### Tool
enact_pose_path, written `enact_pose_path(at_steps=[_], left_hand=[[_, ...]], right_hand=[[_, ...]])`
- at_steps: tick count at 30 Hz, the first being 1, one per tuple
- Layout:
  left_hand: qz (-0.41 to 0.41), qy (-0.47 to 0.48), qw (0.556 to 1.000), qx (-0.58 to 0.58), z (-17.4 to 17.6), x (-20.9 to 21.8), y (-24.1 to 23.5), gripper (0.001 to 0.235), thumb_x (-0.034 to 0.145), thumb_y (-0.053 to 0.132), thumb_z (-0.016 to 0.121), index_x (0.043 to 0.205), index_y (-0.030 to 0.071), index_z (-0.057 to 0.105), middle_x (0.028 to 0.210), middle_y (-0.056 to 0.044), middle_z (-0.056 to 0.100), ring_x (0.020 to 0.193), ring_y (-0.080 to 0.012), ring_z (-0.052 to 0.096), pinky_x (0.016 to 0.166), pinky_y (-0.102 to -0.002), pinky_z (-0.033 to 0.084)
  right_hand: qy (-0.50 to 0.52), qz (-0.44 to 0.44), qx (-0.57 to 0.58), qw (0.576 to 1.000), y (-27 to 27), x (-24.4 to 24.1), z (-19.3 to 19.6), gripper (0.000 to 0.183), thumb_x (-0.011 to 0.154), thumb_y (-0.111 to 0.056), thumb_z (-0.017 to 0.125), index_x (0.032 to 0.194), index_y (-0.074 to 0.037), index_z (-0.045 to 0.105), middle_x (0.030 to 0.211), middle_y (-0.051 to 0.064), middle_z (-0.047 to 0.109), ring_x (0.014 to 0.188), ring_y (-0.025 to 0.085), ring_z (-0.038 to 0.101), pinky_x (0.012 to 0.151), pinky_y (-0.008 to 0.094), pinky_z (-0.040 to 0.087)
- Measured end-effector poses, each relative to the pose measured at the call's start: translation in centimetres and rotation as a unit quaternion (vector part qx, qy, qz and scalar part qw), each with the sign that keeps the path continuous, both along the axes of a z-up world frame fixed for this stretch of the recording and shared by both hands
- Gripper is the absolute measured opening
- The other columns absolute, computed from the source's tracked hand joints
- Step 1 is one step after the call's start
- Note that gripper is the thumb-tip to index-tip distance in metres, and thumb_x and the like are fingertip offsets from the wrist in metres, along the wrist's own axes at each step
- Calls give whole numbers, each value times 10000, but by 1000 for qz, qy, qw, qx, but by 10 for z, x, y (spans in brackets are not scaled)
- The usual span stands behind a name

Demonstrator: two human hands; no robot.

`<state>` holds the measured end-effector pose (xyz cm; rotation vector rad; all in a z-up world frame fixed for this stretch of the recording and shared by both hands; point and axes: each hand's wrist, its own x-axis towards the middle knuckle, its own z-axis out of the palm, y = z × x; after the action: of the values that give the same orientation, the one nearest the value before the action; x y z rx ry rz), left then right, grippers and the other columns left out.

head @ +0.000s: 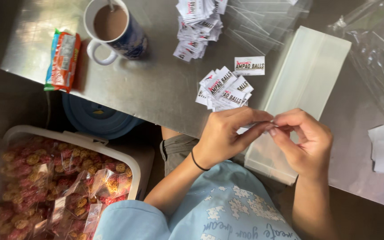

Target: The person repeatedly picks small rectangular labels from a pile, peels off the backing, and sticks them onto a stack of clear plastic bags. The person works one at a time, smoothing each label onto the bag surface.

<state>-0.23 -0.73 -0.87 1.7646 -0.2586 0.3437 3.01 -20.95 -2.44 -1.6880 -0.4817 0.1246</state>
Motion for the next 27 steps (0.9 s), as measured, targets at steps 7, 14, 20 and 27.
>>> enact_pose_path(at_steps=[7, 14, 20, 27], left_hand=[[-30, -2, 999, 16, -5, -6, 0, 146, 983, 113, 751, 1121, 115, 706, 929, -24, 710, 749, -156, 721, 660, -263, 564], [-26, -9, 999, 26, -2, -8, -6, 156, 979, 110, 750, 1116, 116, 675, 939, -20, 699, 729, -164, 715, 630, -265, 556], [-1, -16, 998, 68, -10, -9, -17, 162, 958, 96, 751, 1101, 108, 676, 929, -19, 700, 704, -188, 701, 587, -275, 542], [21, -61, 983, 169, -11, 0, -25, 168, 936, 88, 753, 1080, 89, 666, 887, -36, 665, 703, -216, 674, 628, -348, 520]], right_hand=[[108, 61, 98, 987, -23, 6, -10, 34, 957, 98, 644, 971, 108, 674, 914, 156, 691, 804, 139, 656, 736, 254, 532], [-7, 53, -10, 999, -22, 5, 5, 61, 912, 86, 676, 964, 63, 655, 894, 118, 692, 792, 123, 642, 720, 229, 505], [-156, -49, -209, 964, -5, 0, 16, 120, 843, 74, 700, 876, -17, 628, 770, 40, 655, 647, 109, 598, 595, 223, 445], [-206, -99, -276, 933, 3, 1, 13, 121, 853, 53, 713, 900, -29, 637, 840, 70, 659, 683, 133, 640, 620, 249, 489]])
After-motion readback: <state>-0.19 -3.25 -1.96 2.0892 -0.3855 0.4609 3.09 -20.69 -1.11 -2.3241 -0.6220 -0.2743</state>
